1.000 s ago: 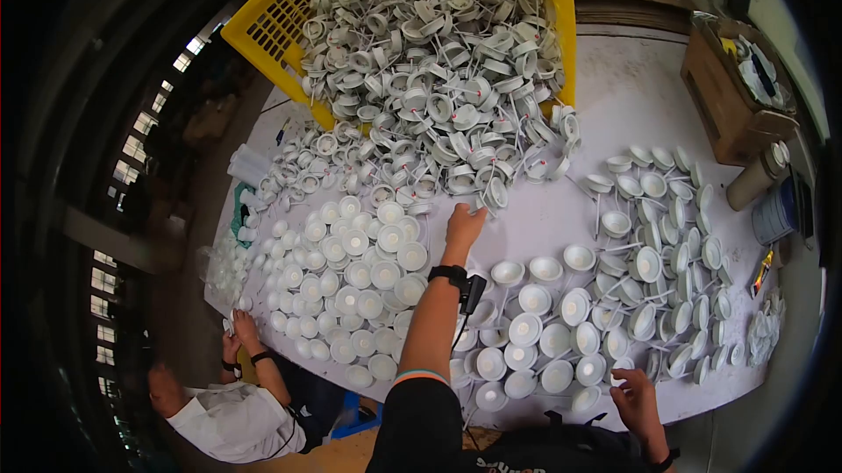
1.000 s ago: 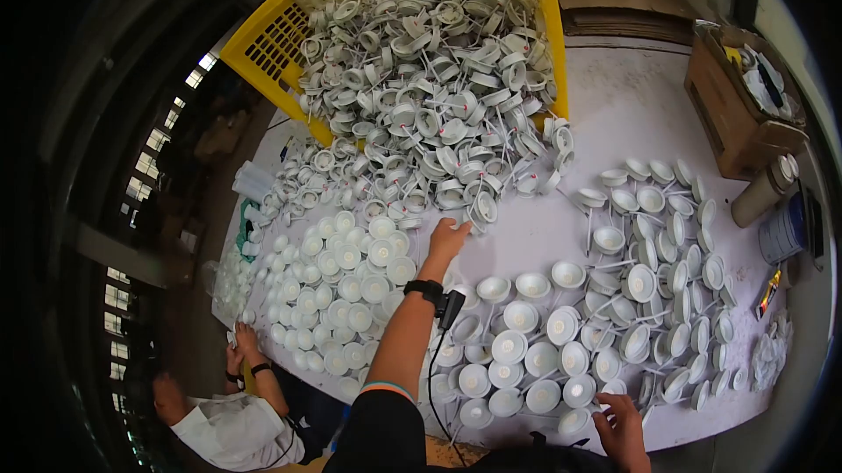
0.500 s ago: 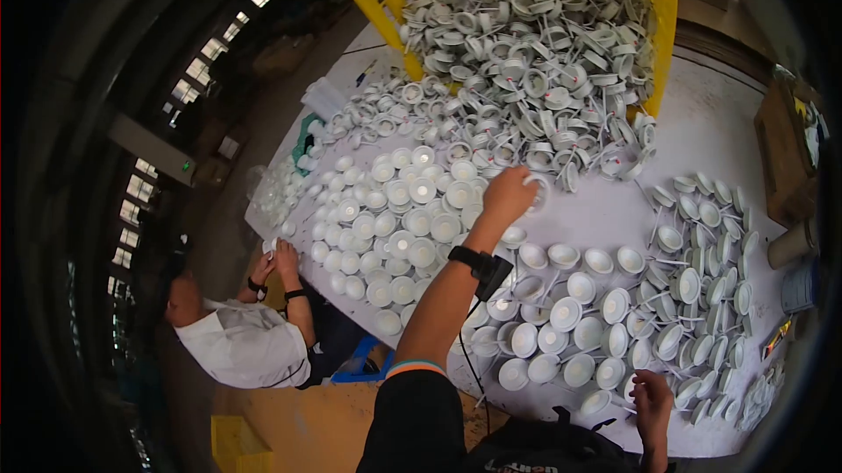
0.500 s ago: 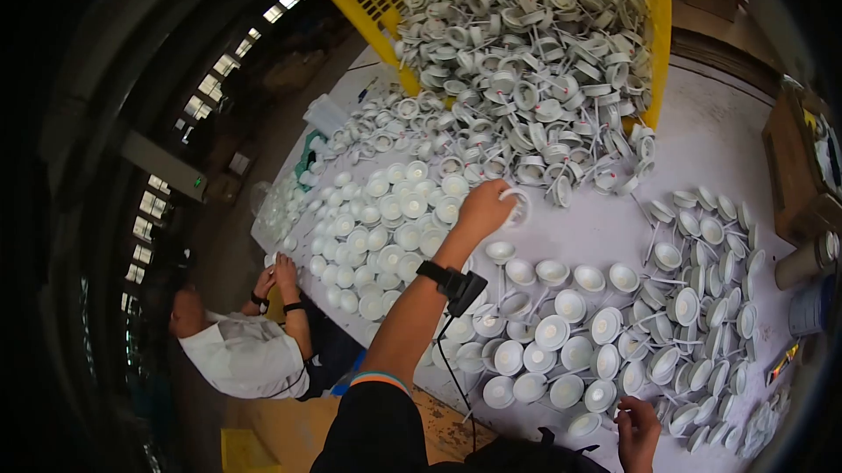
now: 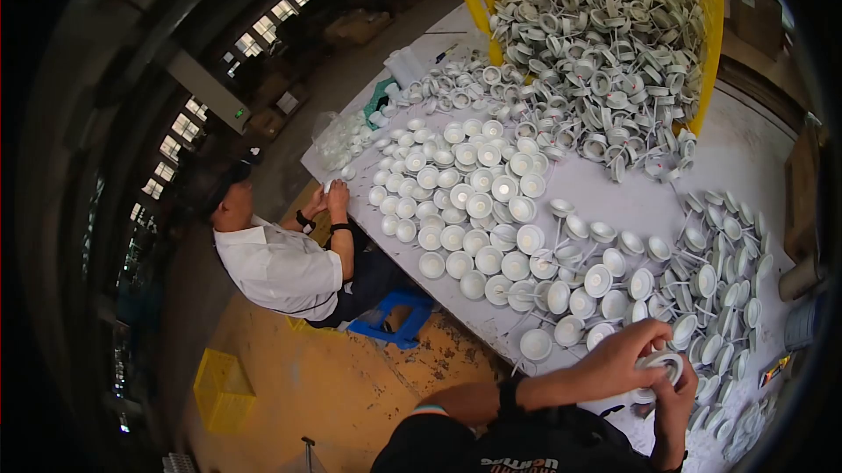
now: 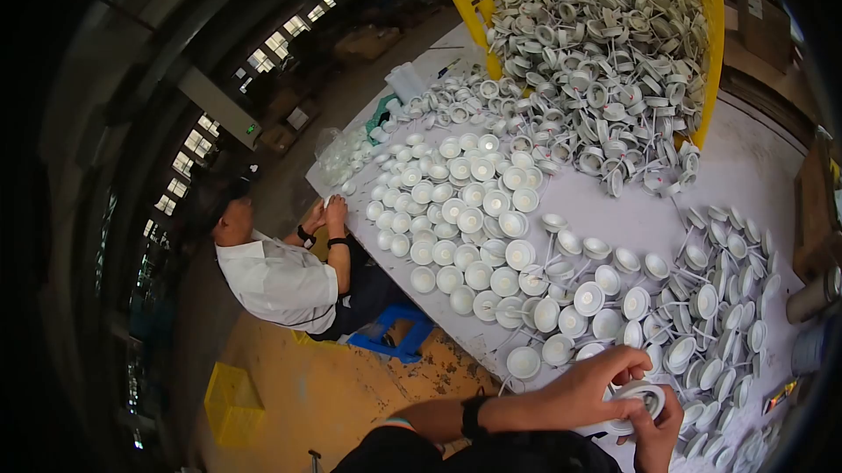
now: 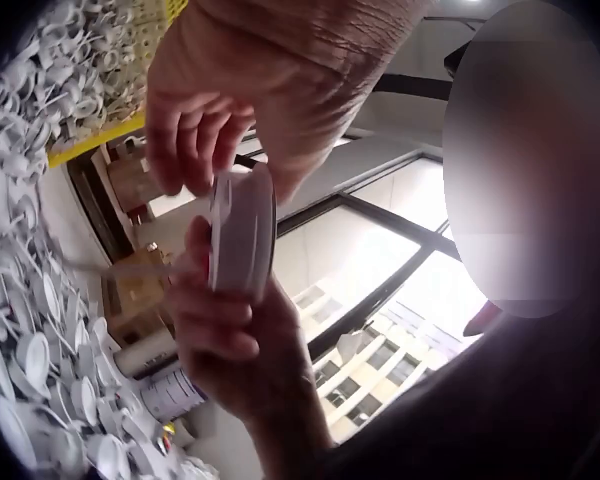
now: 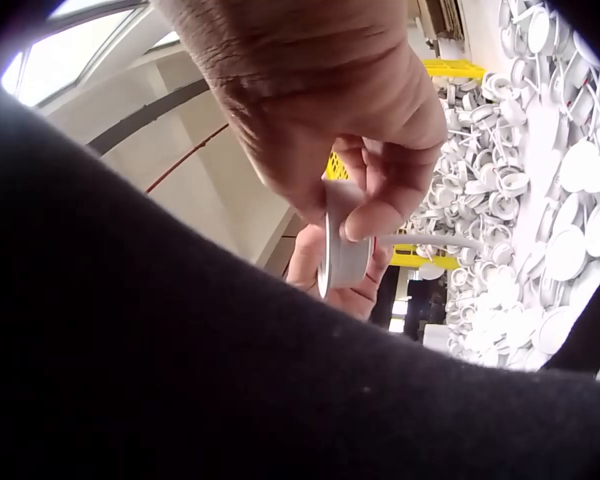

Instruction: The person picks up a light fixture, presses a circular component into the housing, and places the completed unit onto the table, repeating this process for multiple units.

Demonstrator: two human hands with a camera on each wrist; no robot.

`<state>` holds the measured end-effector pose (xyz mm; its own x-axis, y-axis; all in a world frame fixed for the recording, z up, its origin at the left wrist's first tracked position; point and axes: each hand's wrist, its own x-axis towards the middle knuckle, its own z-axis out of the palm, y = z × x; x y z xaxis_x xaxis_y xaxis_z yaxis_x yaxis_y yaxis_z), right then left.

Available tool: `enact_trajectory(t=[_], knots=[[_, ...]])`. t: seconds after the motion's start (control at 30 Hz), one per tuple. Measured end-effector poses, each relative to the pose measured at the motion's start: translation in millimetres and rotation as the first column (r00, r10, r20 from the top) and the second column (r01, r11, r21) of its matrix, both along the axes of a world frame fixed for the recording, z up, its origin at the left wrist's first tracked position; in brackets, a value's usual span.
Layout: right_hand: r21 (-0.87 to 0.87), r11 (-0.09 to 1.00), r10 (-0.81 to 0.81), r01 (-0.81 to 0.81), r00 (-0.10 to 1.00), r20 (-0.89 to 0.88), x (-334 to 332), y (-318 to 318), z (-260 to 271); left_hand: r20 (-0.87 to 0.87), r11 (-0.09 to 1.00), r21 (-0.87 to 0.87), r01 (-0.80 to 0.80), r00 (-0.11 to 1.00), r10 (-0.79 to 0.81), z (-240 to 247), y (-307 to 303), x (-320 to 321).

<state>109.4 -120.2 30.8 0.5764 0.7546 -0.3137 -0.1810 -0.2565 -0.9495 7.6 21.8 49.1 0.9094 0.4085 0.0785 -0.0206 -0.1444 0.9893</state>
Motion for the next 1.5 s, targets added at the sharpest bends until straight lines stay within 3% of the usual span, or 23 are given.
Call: enact_trajectory(t=[0.03, 0.1, 0.13, 0.33, 0.5, 0.53, 0.6, 1.03, 1.13, 1.23, 1.5], knots=[[0.01, 1.0, 0.004, -0.004, 1.0, 0.003, -1, -3, -4, 0.039, 0.996, -0.067, -0.055, 0.998, 0.057, -4, -15, -4], [0.177, 0.967, -0.152, 0.182, 0.974, -0.166, -4, -8, -12, 0.068, 0.995, 0.038, -0.096, 0.993, 0.094, -16, -32, -12], [0.205, 0.956, -0.179, 0.208, 0.972, -0.153, -2, -11, -23, 0.071, 0.994, 0.038, -0.099, 0.993, 0.096, -23, -39, -13], [0.14, 0.972, -0.137, 0.19, 0.936, -0.324, -6, -24, -21, -0.025, 0.958, 0.284, -0.048, 0.998, 0.057, -41, -48, -19], [0.163, 0.982, -0.061, 0.1, 0.972, -0.228, -7, -31, -28, -0.22, 0.997, -0.025, 0.078, 0.972, -0.082, -43, -50, -23], [0.181, 0.978, -0.067, 0.1, 0.981, -0.181, -8, -33, -32, -0.221, 0.996, -0.025, 0.08, 0.972, -0.083, -46, -54, -24], [0.144, 0.984, -0.074, 0.104, 0.978, -0.194, -8, -36, -34, -0.026, 1.0, 0.01, 0.015, 1.0, -0.015, -55, -61, -25], [0.071, 0.997, 0.017, 0.001, 0.968, -0.25, -2, -56, -39, -0.085, 0.987, -0.069, 0.147, 0.985, -0.153, -49, -63, -25], [0.051, 0.995, -0.069, 0.08, 0.977, -0.201, -5, -58, -43, -0.118, 0.986, -0.029, 0.161, 0.979, -0.164, -44, -62, -23], [0.056, 0.995, -0.064, 0.082, 0.962, -0.264, -4, -57, -38, -0.183, 0.968, -0.12, 0.219, 0.954, -0.238, -44, -61, -21], [0.04, 0.999, 0.015, -0.008, 0.985, -0.171, 7, -56, -41, -0.147, 0.975, 0.057, 0.214, 0.968, -0.204, -57, -63, -19]])
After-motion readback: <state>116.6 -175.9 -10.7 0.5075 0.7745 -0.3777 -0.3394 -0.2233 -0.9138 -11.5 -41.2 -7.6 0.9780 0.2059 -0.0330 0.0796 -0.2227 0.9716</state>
